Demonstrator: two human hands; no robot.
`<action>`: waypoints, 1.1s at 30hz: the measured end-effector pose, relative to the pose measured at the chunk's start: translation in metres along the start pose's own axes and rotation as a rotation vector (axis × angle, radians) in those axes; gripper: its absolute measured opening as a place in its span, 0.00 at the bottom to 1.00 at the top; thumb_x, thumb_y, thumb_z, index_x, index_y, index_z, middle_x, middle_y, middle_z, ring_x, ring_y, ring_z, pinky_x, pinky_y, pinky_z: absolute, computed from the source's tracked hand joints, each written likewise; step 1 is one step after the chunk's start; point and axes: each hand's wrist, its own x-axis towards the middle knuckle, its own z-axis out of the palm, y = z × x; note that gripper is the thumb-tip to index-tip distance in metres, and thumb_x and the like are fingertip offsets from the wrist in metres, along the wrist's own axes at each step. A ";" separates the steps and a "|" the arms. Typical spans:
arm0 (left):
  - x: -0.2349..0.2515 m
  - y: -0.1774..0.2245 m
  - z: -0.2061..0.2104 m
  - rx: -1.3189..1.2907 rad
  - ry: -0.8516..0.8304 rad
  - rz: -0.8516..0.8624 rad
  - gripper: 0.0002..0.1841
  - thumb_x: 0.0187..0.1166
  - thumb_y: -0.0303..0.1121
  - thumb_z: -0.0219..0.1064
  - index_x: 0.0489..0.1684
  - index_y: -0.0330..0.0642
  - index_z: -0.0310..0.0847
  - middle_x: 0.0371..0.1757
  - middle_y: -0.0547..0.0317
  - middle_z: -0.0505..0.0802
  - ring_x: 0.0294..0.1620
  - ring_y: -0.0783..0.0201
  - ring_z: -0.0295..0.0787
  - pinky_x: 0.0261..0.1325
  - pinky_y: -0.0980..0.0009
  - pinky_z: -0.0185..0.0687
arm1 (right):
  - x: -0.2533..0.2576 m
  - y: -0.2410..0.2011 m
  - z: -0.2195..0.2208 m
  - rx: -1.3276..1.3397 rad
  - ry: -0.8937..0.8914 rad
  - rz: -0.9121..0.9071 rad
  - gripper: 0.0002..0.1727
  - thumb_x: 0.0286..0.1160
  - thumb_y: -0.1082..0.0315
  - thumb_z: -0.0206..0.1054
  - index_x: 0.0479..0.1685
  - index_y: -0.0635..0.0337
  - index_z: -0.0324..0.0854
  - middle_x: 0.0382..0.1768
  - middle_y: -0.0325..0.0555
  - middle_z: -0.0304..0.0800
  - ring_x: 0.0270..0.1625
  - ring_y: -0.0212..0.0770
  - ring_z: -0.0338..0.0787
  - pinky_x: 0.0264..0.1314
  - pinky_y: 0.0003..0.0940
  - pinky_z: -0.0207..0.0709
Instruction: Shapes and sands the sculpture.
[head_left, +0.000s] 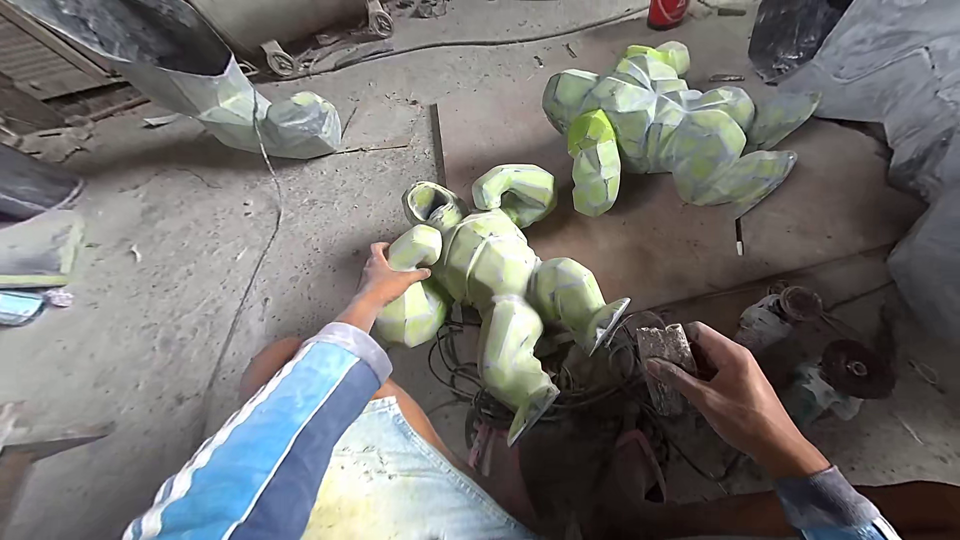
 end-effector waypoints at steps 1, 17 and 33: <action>-0.025 0.016 -0.004 0.026 0.040 0.015 0.56 0.64 0.43 0.86 0.90 0.35 0.49 0.81 0.18 0.68 0.81 0.21 0.65 0.77 0.26 0.62 | -0.002 -0.001 0.002 0.006 -0.003 -0.001 0.16 0.67 0.50 0.78 0.50 0.43 0.85 0.33 0.33 0.93 0.33 0.35 0.93 0.34 0.33 0.90; -0.197 0.053 0.054 -0.342 -0.996 0.646 0.07 0.80 0.32 0.72 0.50 0.44 0.87 0.43 0.62 0.93 0.43 0.71 0.91 0.50 0.71 0.91 | -0.030 -0.026 0.078 0.433 -0.298 0.024 0.12 0.77 0.64 0.75 0.53 0.60 0.89 0.45 0.50 0.96 0.46 0.46 0.96 0.51 0.40 0.93; -0.071 0.004 0.132 -0.205 -0.360 1.078 0.21 0.73 0.60 0.73 0.46 0.53 0.91 0.56 0.68 0.91 0.66 0.67 0.83 0.75 0.57 0.76 | -0.074 -0.012 0.153 -0.411 -0.207 -0.039 0.19 0.89 0.53 0.53 0.59 0.49 0.87 0.47 0.37 0.93 0.39 0.34 0.93 0.42 0.41 0.91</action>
